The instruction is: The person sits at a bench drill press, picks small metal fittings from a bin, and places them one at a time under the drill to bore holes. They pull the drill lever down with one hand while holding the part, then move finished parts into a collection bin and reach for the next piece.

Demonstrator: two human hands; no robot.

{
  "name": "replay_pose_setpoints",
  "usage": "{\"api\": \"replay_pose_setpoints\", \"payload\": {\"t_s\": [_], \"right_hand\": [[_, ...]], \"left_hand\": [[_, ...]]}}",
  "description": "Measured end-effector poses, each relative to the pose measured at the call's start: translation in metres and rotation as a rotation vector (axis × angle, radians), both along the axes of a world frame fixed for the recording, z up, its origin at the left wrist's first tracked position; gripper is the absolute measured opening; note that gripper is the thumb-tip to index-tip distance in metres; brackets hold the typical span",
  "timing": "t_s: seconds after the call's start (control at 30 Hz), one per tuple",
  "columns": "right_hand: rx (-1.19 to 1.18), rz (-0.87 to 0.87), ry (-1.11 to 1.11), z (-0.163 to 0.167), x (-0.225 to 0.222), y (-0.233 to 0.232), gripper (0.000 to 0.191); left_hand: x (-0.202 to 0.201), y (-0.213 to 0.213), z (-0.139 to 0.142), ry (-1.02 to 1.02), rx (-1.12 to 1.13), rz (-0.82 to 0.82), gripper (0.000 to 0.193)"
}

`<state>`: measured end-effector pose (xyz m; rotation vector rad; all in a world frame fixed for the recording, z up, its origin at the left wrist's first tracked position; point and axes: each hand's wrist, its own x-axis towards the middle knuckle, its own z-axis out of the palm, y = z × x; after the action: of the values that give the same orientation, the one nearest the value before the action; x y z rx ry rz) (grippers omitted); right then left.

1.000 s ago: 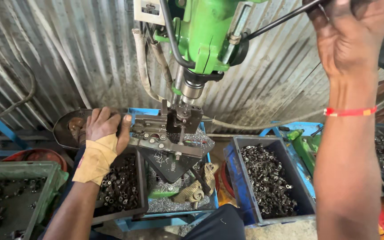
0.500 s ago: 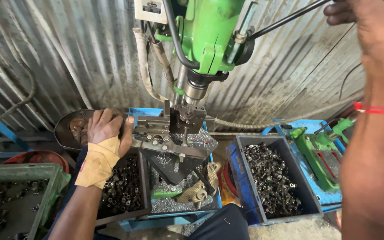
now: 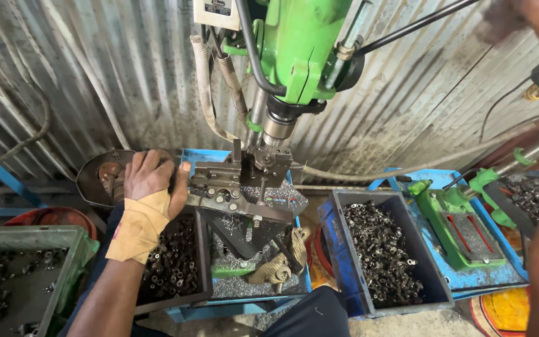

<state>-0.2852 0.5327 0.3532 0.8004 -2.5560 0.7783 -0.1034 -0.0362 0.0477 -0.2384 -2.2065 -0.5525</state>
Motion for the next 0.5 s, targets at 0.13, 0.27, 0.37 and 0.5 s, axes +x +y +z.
{"api": "replay_pose_setpoints", "payload": {"t_s": [0.13, 0.27, 0.37, 0.5], "right_hand": [[0.012, -0.033, -0.013, -0.002, -0.006, 0.012, 0.035], [0.022, -0.053, -0.023, 0.003, -0.009, 0.014, 0.035], [0.025, -0.057, -0.023, 0.007, -0.011, 0.013, 0.035], [0.021, -0.07, -0.017, 0.005, -0.013, 0.014, 0.036]], "left_hand": [[-0.001, 0.0, 0.0, 0.017, 0.006, -0.008, 0.021], [-0.001, -0.001, 0.001, -0.002, 0.02, -0.008, 0.022], [-0.001, -0.001, 0.001, 0.001, 0.014, -0.017, 0.021], [-0.001, -0.002, 0.001, 0.019, 0.005, -0.007, 0.023]]}}
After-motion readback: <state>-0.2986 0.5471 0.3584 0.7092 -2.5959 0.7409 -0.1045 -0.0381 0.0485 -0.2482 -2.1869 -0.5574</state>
